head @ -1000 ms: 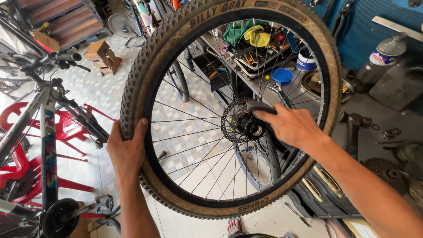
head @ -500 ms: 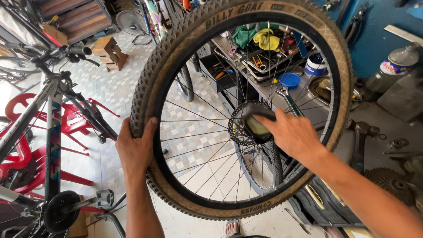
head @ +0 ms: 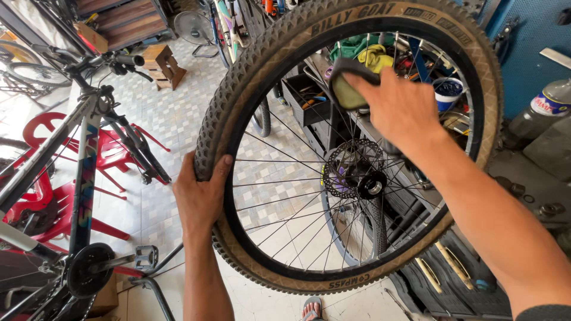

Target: The person wipes a bicycle wheel hub and brake rotor, then picks up and handles various small metal components and tools on a workbench.

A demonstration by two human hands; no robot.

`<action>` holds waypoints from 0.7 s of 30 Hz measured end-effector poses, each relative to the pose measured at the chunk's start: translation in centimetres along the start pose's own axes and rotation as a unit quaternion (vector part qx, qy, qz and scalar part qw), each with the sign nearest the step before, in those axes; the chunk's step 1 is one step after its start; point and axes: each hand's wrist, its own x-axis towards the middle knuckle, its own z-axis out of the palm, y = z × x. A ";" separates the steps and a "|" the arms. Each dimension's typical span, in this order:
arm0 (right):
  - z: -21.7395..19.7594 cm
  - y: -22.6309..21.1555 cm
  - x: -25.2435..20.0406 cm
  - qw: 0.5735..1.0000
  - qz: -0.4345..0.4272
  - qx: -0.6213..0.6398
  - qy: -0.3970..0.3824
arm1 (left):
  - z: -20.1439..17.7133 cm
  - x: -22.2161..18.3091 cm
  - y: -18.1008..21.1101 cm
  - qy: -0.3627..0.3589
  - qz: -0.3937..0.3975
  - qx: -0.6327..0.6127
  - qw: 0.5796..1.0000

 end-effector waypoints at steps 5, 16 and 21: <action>1.3 0.0 -1.2 0.999 -0.036 -0.020 0.009 | -0.1 -0.4 -0.7 0.016 0.017 -0.006 1.000; 5.9 0.7 -9.5 0.986 -0.154 -0.067 -0.005 | 0.2 0.2 0.2 0.000 -0.035 0.024 0.999; 3.3 -1.3 -4.3 0.978 -0.165 -0.053 0.114 | -0.2 -0.6 0.2 0.017 0.002 0.007 1.000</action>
